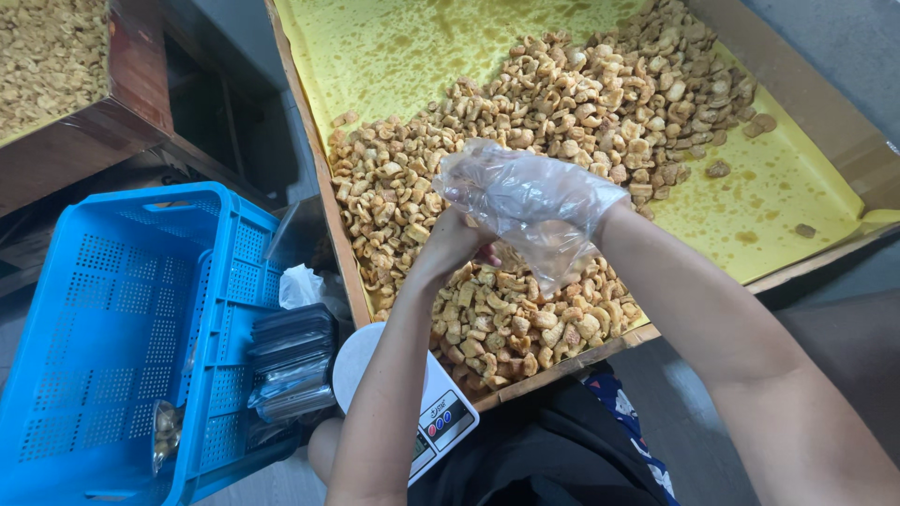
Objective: The person uses their hands to scoop snack pieces from a large pile on a tray into a small silver pouch, placing the pouch on a digital scale to check the weight. After weighing, the person puts the filled pouch into a blue plastic crate and repeats the process with another pouch.
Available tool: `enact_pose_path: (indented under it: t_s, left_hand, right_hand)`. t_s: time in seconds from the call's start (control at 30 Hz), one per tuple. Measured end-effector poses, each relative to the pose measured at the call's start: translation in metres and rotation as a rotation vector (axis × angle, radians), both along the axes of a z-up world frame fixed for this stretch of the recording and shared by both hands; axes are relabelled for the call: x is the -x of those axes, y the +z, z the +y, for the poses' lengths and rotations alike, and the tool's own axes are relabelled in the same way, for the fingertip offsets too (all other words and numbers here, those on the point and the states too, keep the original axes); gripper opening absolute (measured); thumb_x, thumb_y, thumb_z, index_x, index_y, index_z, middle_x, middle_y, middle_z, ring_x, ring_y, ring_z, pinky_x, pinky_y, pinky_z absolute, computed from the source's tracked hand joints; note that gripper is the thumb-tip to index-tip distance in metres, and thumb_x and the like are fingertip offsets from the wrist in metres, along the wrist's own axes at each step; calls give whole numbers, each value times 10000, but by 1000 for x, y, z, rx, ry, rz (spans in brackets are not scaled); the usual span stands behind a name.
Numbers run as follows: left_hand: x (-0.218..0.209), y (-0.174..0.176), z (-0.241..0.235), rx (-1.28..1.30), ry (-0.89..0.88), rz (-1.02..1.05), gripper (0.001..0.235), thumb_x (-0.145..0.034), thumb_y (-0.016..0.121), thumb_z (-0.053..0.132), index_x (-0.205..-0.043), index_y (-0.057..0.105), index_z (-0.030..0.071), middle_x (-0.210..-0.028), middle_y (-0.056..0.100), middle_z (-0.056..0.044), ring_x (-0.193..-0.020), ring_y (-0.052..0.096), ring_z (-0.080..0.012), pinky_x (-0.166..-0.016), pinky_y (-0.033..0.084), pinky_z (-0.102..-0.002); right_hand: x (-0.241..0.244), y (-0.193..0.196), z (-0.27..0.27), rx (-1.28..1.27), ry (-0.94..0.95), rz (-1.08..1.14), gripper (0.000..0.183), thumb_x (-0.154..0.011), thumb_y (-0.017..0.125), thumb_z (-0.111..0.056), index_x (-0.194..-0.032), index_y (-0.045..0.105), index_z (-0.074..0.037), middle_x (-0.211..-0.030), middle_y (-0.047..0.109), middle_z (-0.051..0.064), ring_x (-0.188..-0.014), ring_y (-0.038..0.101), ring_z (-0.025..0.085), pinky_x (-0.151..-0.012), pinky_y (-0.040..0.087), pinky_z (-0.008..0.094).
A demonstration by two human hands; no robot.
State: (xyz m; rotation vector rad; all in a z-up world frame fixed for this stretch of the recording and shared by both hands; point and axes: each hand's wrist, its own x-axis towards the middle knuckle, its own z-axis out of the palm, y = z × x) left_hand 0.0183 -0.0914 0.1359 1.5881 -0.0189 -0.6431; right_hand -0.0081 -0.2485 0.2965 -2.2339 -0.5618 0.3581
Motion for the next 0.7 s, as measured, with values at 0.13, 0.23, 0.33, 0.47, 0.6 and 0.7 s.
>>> enact_pose_path:
  t_s: [0.13, 0.23, 0.33, 0.47, 0.6, 0.7]
  left_hand:
    - [2, 4, 1, 61, 5, -63, 599, -849, 608, -86, -1422, 436, -116, -935, 677, -191, -621, 681, -192, -564, 652, -344]
    - [7, 16, 7, 60, 20, -71, 730, -818, 597, -79, -1506, 354, -58, -930, 688, -176, -616, 688, -193, -556, 629, -322]
    - [13, 30, 22, -18, 47, -65, 742, -815, 588, -65, -1518, 351, -36, -930, 698, -168, -617, 701, -185, -568, 632, -310]
    - [21, 38, 43, 1, 92, -46, 766, -825, 574, -62, -1549, 325, -20, -845, 697, -151, -604, 683, -167, -582, 624, -320]
    - [25, 32, 51, 57, 95, -49, 772, -846, 572, -45, -1564, 287, -20, -725, 676, -117, -586, 673, -172, -605, 618, -320]
    - [26, 28, 52, 64, 106, -53, 772, -848, 586, -35, -1564, 295, -20, -707, 672, -91, -583, 670, -167, -600, 615, -322]
  right_hand:
    - [-14, -18, -20, -246, -142, 90, 330, -1079, 596, -379, -1186, 675, -76, -1058, 640, 32, -933, 566, 179, -842, 486, 338]
    - [-27, -61, -69, -494, -409, 285, 341, -1122, 562, -366, -1127, 683, -47, -951, 634, 39, -845, 535, 183, -774, 478, 341]
    - [-31, -122, -117, -269, -525, 354, 370, -1086, 546, -394, -1182, 661, -57, -1022, 654, 74, -913, 564, 212, -837, 475, 381]
    - [-13, -195, -144, 436, -359, 348, 509, -984, 536, -459, -1332, 612, -95, -1234, 697, 140, -1108, 643, 266, -1008, 474, 457]
    - [7, -225, -114, 331, -733, 614, 872, -1025, 422, -567, -1637, -23, -132, -1458, 487, 284, -1231, 638, 410, -1094, 492, 482]
    - [14, -233, -80, 1260, 50, 298, 1053, -963, 653, -480, -1630, -159, -422, -1747, -36, 240, -1513, 189, 471, -1157, 344, 486]
